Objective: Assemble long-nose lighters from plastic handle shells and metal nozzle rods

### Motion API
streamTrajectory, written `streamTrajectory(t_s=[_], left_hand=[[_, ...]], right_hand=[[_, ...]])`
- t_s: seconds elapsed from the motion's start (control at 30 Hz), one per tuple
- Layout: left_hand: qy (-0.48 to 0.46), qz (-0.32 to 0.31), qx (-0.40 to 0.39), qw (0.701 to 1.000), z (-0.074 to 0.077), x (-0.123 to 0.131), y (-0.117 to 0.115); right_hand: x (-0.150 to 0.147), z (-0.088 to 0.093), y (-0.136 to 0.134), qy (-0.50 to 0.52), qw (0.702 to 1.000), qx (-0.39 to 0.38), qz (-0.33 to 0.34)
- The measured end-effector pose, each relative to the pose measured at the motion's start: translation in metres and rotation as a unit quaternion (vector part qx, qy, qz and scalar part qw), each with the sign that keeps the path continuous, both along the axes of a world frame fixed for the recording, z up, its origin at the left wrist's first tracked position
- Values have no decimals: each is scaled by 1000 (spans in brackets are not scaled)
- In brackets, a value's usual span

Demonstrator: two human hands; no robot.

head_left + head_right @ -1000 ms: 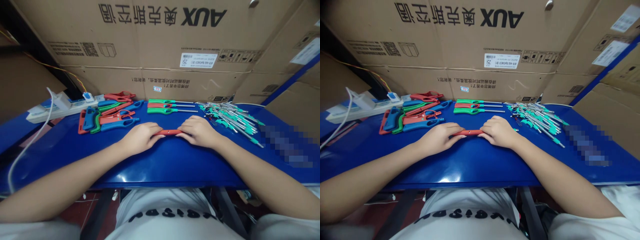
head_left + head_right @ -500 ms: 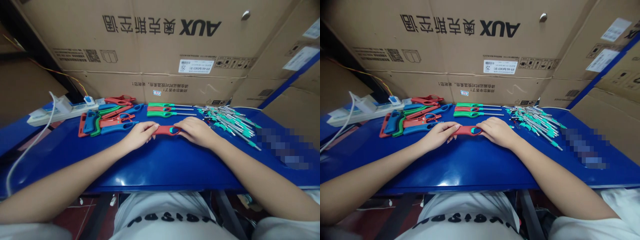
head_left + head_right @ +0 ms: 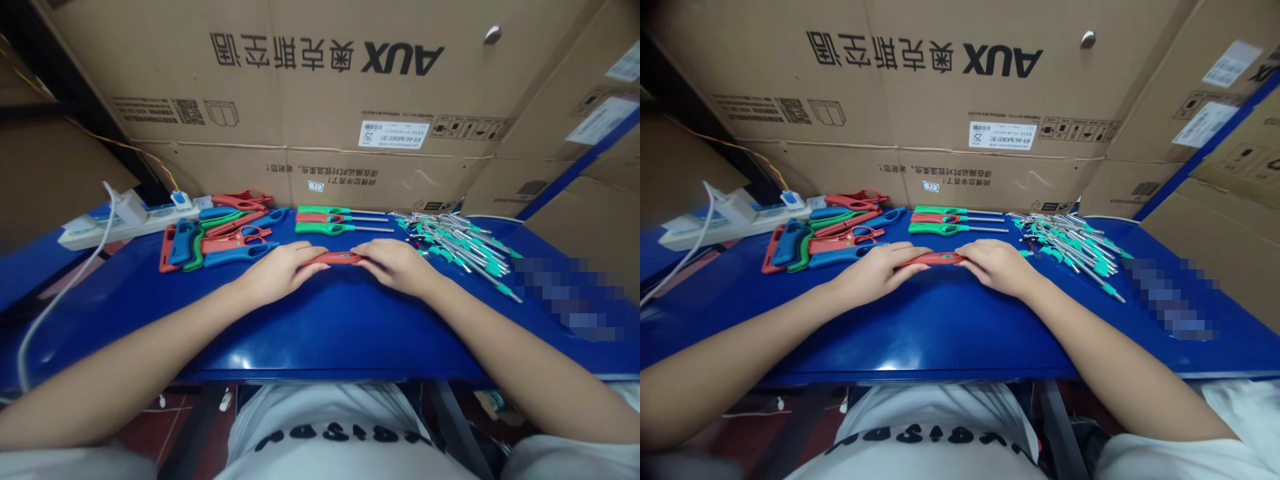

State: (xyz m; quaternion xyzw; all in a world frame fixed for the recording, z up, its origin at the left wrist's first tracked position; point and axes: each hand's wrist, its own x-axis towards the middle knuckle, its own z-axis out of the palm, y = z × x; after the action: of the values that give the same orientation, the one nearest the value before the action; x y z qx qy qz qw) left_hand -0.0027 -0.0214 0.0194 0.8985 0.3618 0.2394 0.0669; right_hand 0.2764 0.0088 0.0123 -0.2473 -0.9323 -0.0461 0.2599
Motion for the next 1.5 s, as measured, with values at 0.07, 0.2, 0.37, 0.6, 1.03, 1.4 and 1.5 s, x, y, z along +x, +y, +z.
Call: streamTrajectory(t_s=[0.07,0.2,0.37,0.6,1.03,1.4,1.5], left_hand=[[5,-1,-1,1000,1,-1,1],[27,9,-10,1000,3,-2,-1],[47,33,12,998,5,2,-8],[78,19,27,996,1,13,-20],[68,98,38,992,2,-2,-1],[9,16,-54,998,-3,8,-10],[-12,14,-79,997,-5,10,-9]], right_hand=[[1,3,0,4,1000,-4,-12],[3,9,0,-17,1000,-2,-24],[0,11,-3,-30,999,24,-18],[-12,7,-12,-66,997,34,8],[40,16,27,-94,978,38,-183],[-2,7,1,-86,996,25,-29],[-5,5,-1,-85,996,5,-21]])
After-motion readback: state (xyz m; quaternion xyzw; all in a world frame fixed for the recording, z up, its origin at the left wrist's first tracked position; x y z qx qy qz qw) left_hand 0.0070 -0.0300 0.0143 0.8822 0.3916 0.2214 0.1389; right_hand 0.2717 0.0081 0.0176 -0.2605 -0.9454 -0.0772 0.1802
